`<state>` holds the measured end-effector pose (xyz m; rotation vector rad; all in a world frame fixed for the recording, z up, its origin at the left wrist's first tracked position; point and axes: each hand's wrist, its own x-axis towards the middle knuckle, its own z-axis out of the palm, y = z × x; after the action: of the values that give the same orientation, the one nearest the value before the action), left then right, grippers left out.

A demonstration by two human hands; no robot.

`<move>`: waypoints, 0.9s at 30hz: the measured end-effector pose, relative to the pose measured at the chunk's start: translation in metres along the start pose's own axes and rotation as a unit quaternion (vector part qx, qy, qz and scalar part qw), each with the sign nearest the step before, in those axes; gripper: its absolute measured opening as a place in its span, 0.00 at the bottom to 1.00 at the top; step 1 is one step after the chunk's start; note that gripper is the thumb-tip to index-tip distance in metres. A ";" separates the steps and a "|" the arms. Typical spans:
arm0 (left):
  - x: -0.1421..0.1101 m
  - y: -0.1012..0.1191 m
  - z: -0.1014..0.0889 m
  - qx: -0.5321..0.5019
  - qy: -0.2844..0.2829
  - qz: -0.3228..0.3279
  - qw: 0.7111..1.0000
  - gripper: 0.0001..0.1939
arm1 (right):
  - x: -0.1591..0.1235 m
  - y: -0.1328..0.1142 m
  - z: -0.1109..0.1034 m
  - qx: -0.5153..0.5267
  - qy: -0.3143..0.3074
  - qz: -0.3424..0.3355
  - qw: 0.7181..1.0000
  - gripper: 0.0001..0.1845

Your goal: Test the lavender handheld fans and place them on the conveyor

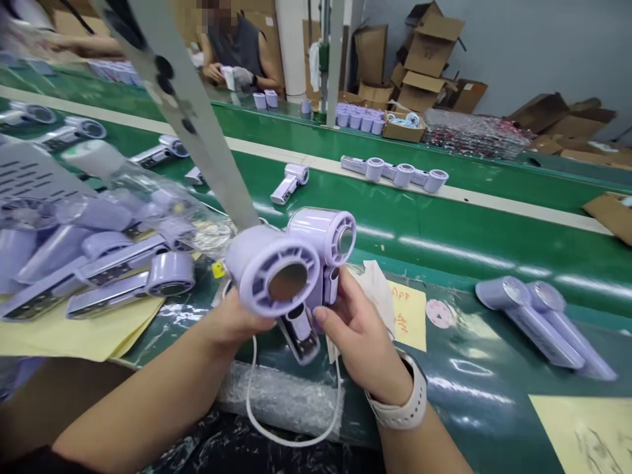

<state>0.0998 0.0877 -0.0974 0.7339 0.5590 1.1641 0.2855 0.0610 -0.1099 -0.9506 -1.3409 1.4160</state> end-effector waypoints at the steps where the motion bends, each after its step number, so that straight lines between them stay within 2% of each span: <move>1: 0.001 -0.001 -0.002 0.021 -0.012 0.004 1.000 0.27 | 0.001 -0.003 -0.002 0.021 -0.005 0.012 1.000 0.33; 3: 0.006 -0.003 -0.006 0.052 -0.045 0.026 0.997 0.27 | 0.003 -0.008 -0.006 0.044 0.020 0.026 0.999 0.36; 5: 0.012 -0.003 -0.008 0.060 -0.051 0.037 0.996 0.30 | 0.004 -0.014 -0.010 0.055 0.033 0.043 0.997 0.39; 7: 0.017 0.000 -0.008 0.062 -0.026 0.053 0.996 0.30 | 0.005 -0.019 -0.013 0.050 0.033 0.066 0.996 0.39; 10: 0.020 0.003 -0.005 0.039 0.027 0.069 0.997 0.28 | 0.002 -0.024 -0.016 0.042 0.056 0.080 0.994 0.31; 13: 0.019 0.001 0.002 0.005 0.058 0.006 0.998 0.25 | -0.002 -0.024 -0.014 0.078 0.080 0.085 0.990 0.23; 17: 0.014 -0.005 0.011 -0.003 0.078 -0.086 0.993 0.22 | -0.004 -0.021 -0.007 0.121 0.091 0.091 0.984 0.19; 22: 0.008 -0.004 0.007 -0.030 0.031 -0.120 0.992 0.24 | -0.003 -0.018 -0.003 0.126 0.103 0.091 0.982 0.19; 27: 0.003 -0.003 0.000 -0.026 -0.030 -0.108 0.993 0.23 | -0.005 -0.018 -0.003 0.150 0.085 0.089 0.981 0.17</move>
<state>0.1028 0.0900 -0.0995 0.6446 0.5409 0.9494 0.2922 0.0567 -0.0928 -0.9801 -0.9031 1.5809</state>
